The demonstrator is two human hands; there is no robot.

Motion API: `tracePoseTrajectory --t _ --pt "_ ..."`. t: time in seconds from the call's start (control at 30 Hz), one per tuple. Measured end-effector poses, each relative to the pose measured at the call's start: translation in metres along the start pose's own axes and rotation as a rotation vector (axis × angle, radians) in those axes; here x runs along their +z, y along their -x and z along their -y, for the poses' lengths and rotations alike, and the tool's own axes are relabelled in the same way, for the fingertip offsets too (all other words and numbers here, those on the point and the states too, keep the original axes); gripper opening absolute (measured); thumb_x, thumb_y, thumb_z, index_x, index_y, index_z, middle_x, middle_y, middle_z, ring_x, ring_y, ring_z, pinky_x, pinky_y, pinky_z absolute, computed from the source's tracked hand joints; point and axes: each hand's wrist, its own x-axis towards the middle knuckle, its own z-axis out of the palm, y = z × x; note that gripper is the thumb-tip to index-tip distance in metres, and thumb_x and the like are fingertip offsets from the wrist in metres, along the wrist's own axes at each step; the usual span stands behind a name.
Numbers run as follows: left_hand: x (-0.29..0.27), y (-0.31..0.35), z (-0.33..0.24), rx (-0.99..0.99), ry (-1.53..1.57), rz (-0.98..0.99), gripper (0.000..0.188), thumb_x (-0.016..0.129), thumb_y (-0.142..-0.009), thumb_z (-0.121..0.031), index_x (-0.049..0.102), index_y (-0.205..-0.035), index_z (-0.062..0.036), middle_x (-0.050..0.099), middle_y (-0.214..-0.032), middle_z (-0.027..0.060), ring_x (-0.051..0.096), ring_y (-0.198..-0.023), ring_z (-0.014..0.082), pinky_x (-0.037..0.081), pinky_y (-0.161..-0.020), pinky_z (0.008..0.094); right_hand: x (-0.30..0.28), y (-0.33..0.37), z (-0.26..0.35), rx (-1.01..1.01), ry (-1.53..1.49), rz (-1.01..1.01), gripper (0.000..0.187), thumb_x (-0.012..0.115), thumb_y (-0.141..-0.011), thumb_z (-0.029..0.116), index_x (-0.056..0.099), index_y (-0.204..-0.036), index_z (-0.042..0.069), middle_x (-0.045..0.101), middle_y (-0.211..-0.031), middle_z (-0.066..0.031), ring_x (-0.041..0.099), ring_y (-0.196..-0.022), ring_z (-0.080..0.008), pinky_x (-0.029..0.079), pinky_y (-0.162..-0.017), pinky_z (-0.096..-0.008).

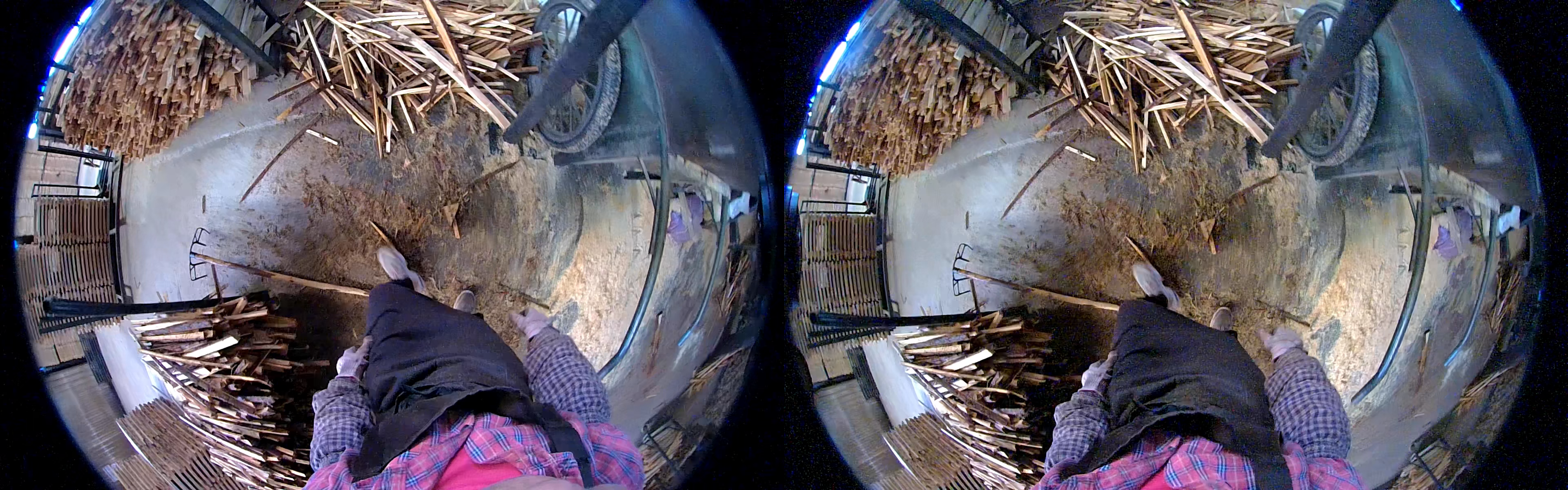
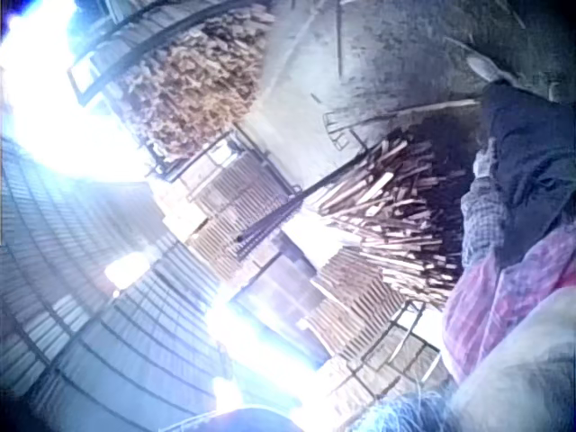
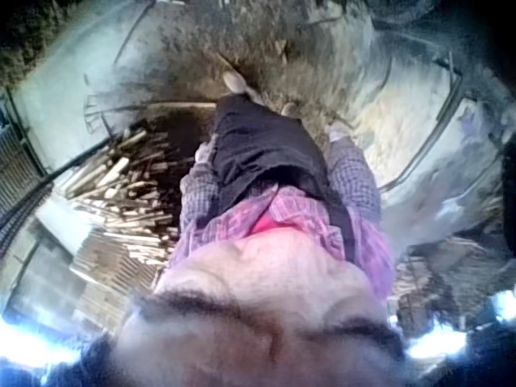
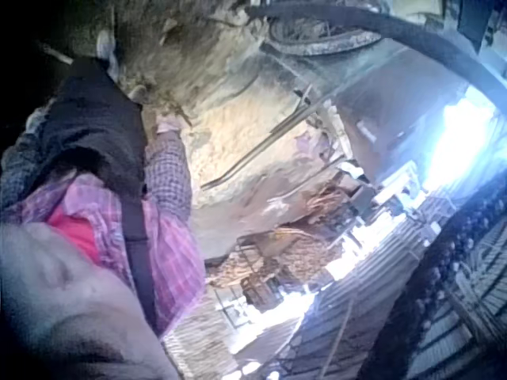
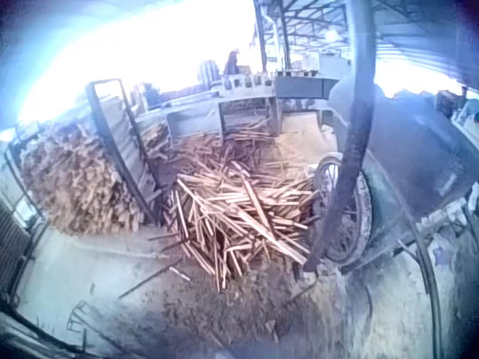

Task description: The person uses a pitchfork to gather scattered wood pieces from the floor into a pile. They then squat down, pick up the wood pieces by hand, and bundle them together before placing the bundle onto a metal rack.

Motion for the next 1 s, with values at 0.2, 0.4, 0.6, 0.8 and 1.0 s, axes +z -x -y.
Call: tracePoseTrajectory --t 0.2,0.4,0.6,0.8,1.0 --pt "-0.100 -0.065 -0.085 0.226 -0.248 0.010 0.069 0.038 -0.076 -0.067 0.063 -0.095 -0.0054 0.061 -0.093 0.0192 0.058 -0.087 0.0342 0.045 -0.075 0.0400 -0.086 0.032 0.109 -0.207 0.250 0.349 0.071 0.048 -0.074 0.059 0.047 -0.123 0.007 0.045 -0.127 -0.0161 0.046 -0.114 -0.0316 0.036 -0.095 -0.0392" --pt "-0.266 -0.117 -0.172 0.195 -0.458 0.316 0.060 0.040 -0.078 -0.062 0.064 -0.097 -0.0106 0.063 -0.093 0.0131 0.059 -0.090 0.0308 0.046 -0.077 0.0388 -0.115 -0.015 0.186 0.201 -0.197 0.259 0.068 0.059 -0.071 0.056 0.055 -0.111 0.001 0.056 -0.111 -0.0181 0.053 -0.105 -0.0292 0.040 -0.089 -0.0349" --pt "-0.289 -0.166 -0.199 0.298 -0.566 0.753 0.057 0.039 -0.081 -0.060 0.059 -0.107 -0.0127 0.061 -0.100 0.0135 0.057 -0.095 0.0305 0.044 -0.081 0.0375 -0.220 -0.009 0.224 -0.024 -0.518 0.448 0.061 0.060 -0.072 0.052 0.058 -0.105 0.001 0.062 -0.096 -0.0131 0.058 -0.093 -0.0247 0.044 -0.080 -0.0324" --pt "-0.176 -0.300 -0.129 0.470 -0.318 1.150 0.051 0.047 -0.077 -0.059 0.065 -0.090 -0.0130 0.063 -0.078 0.0105 0.060 -0.076 0.0259 0.047 -0.071 0.0346 -0.320 -0.116 0.256 -0.396 0.202 0.522 0.054 0.056 -0.074 0.054 0.059 -0.107 0.011 0.063 -0.094 -0.0105 0.059 -0.088 -0.0278 0.046 -0.076 -0.0370" --pt "-0.229 -0.371 -0.446 0.301 -0.012 0.374 0.043 0.054 -0.079 -0.050 0.062 -0.098 -0.0115 0.063 -0.072 0.0070 0.062 -0.069 0.0181 0.049 -0.064 0.0304 -0.452 -0.420 0.384 -0.261 0.008 -0.465 0.080 0.054 -0.073 0.056 0.029 -0.132 0.008 0.048 -0.119 -0.0214 0.050 -0.107 -0.0356 0.039 -0.088 -0.0455"
